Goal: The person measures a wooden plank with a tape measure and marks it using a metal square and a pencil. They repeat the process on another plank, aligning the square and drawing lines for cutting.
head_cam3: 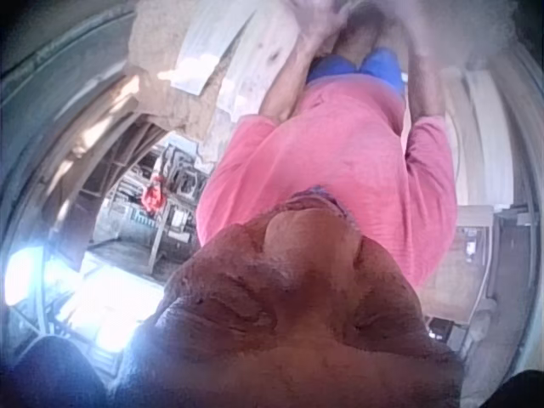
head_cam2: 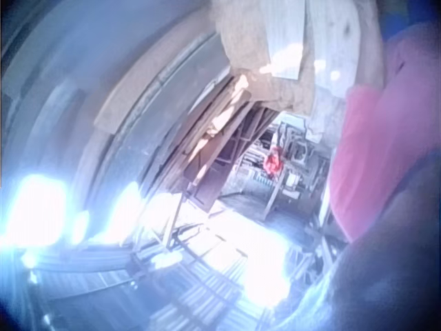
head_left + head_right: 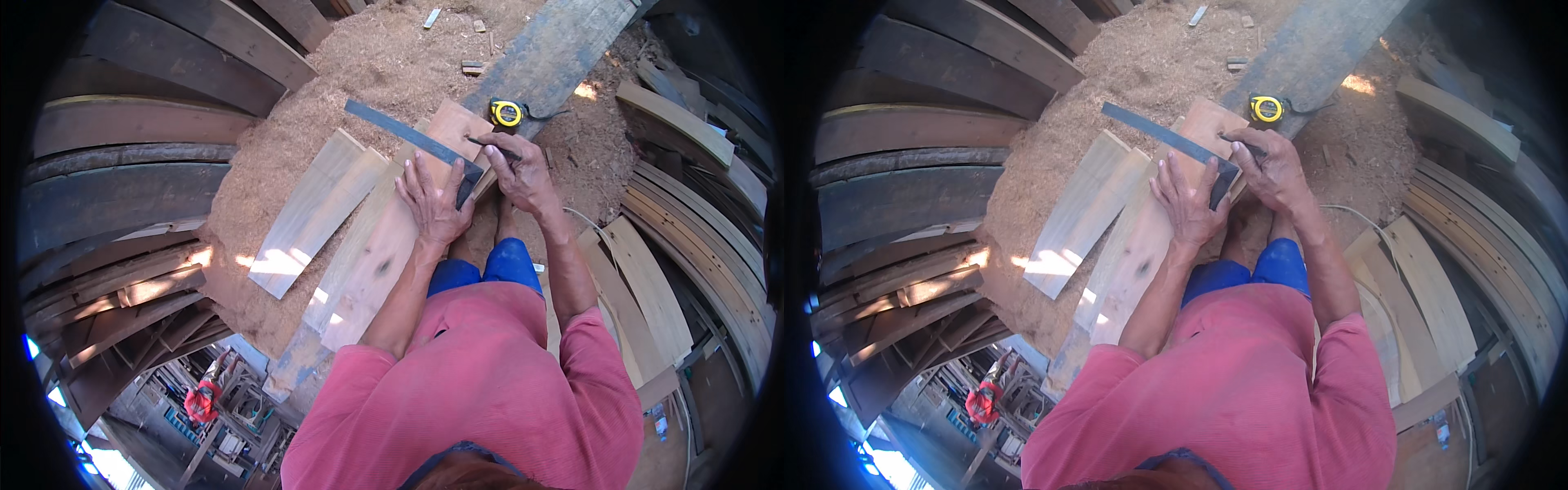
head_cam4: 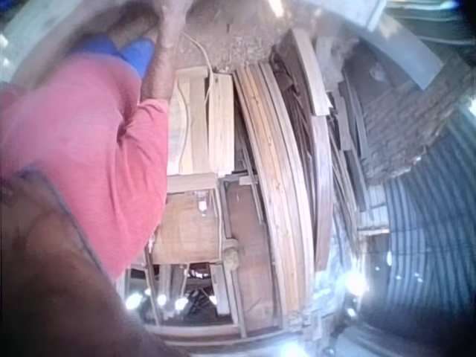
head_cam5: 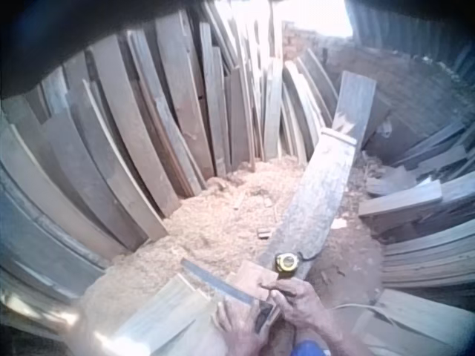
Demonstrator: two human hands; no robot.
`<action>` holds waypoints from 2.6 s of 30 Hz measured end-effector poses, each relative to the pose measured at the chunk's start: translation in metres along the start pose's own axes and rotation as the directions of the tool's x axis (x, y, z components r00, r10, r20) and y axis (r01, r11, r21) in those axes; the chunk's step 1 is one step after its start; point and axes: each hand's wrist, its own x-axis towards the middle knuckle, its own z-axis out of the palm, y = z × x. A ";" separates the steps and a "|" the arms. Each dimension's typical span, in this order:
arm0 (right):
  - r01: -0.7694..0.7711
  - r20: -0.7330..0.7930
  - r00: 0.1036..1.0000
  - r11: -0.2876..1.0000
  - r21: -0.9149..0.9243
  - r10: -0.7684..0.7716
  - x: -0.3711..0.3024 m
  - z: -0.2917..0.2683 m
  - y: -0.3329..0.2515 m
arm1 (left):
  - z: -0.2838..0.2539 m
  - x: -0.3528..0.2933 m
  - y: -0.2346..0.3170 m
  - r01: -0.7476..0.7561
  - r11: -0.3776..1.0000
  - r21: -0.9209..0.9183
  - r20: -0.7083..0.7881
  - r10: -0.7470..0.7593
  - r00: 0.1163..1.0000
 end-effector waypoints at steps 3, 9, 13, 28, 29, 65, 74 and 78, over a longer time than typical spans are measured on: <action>0.072 -0.022 0.997 0.997 -0.023 -0.072 -0.004 0.018 0.009 | 0.000 -0.020 -0.005 -0.008 1.000 -0.026 0.015 0.009 1.000; 0.220 -0.152 0.962 0.974 -0.053 -0.225 -0.006 0.055 0.023 | 0.001 -0.053 -0.018 -0.006 0.998 -0.063 -0.009 0.005 1.000; 0.163 -0.157 0.970 0.977 -0.135 -0.183 -0.005 0.050 0.022 | 0.005 -0.051 -0.020 -0.043 0.998 -0.050 -0.039 0.041 0.998; -0.363 0.128 0.929 0.922 0.137 0.347 -0.086 0.093 0.047 | 0.006 -0.048 -0.023 -0.106 0.994 -0.001 -0.111 0.105 0.988; -0.365 0.094 0.931 0.905 0.218 0.353 -0.089 0.104 0.050 | 0.005 -0.048 -0.024 -0.118 0.993 -0.010 -0.095 0.116 0.989; -0.260 -0.156 0.914 0.835 0.485 0.375 -0.100 0.152 0.069 | -0.001 -0.030 -0.039 -0.083 0.996 -0.020 -0.043 0.082 0.996; -0.272 -0.174 0.906 0.844 0.462 0.387 -0.097 0.148 0.068 | 0.001 -0.027 -0.041 -0.139 0.990 0.016 -0.105 0.140 0.985; -0.289 -0.148 0.904 0.829 0.479 0.401 -0.097 0.149 0.069 | 0.000 -0.027 -0.040 -0.135 0.991 0.019 -0.104 0.137 0.985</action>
